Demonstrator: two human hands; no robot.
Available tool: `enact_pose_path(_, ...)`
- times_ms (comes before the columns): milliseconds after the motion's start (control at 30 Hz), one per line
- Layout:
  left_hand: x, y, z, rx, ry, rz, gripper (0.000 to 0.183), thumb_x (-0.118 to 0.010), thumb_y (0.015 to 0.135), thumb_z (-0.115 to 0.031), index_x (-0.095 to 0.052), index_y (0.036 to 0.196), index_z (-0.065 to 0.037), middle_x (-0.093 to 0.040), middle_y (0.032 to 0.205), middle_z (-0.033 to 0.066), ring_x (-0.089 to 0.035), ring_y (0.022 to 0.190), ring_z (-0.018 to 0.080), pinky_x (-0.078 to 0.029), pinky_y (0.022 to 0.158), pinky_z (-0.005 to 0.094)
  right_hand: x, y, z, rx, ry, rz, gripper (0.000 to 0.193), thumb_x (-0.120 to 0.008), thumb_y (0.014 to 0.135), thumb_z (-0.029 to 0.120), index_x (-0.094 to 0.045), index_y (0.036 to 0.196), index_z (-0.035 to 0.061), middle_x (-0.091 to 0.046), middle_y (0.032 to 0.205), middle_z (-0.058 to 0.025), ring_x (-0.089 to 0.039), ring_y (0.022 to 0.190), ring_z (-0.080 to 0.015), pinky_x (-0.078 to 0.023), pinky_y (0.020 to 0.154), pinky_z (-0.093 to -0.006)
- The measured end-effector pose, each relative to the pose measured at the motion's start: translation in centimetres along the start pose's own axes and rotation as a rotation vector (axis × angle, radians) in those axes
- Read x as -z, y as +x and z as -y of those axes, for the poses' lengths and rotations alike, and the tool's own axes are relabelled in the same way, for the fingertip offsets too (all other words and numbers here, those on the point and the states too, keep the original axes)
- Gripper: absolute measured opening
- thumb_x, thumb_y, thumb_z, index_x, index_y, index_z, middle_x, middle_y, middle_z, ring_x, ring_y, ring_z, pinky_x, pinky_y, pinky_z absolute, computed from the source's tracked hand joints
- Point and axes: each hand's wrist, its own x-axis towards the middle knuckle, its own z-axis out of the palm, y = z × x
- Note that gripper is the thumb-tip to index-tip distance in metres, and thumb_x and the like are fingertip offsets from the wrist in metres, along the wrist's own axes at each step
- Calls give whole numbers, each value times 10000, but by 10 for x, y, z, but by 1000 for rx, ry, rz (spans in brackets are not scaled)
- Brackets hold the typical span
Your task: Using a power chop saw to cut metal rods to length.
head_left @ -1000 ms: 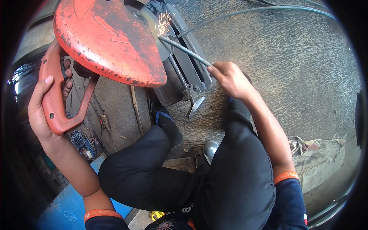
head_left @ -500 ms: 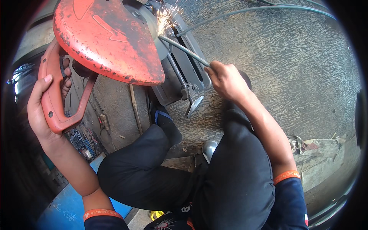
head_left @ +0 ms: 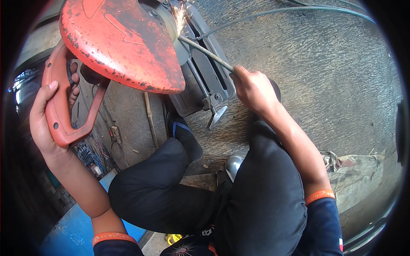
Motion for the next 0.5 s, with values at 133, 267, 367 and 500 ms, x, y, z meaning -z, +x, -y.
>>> enact_pose_path(133, -3, -2, -1, -4, 6, -14, 510, -583, 864, -141, -439, 1307, 68, -632, 1057, 193, -635, 912, 218, -516, 846, 302, -1, 0, 0, 15, 2, -15, 146, -537, 891, 176, -531, 890, 30, -618, 691, -209, -616, 629, -421, -497, 576, -511)
enact_pose_path(267, -4, -2, -1, 3, 5, -11, 510, -582, 865, -144, -440, 1306, 68, -632, 1060, 192, -634, 909, 216, -516, 844, 300, -5, -1, -5, 75, -24, -77, 132, -533, 876, 129, -553, 957, 27, -621, 699, -192, -623, 621, -402, -501, 557, -496)
enact_pose_path(367, -4, -2, -2, 0, 13, 1, 510, -582, 866, -147, -441, 1306, 68, -633, 1059, 191, -633, 914, 215, -516, 846, 301, -8, -2, -7, 72, -70, -98, 165, -561, 870, 120, -562, 1016, 43, -618, 710, -181, -617, 620, -396, -491, 551, -489)
enact_pose_path(500, -4, -2, -2, 1, 7, 21, 508, -576, 870, -143, -435, 1309, 72, -626, 1081, 191, -630, 923, 210, -516, 842, 296, -4, -3, -3, 34, -128, -88, 184, -609, 860, 133, -585, 1024, 53, -618, 726, -176, -622, 637, -378, -486, 568, -475)
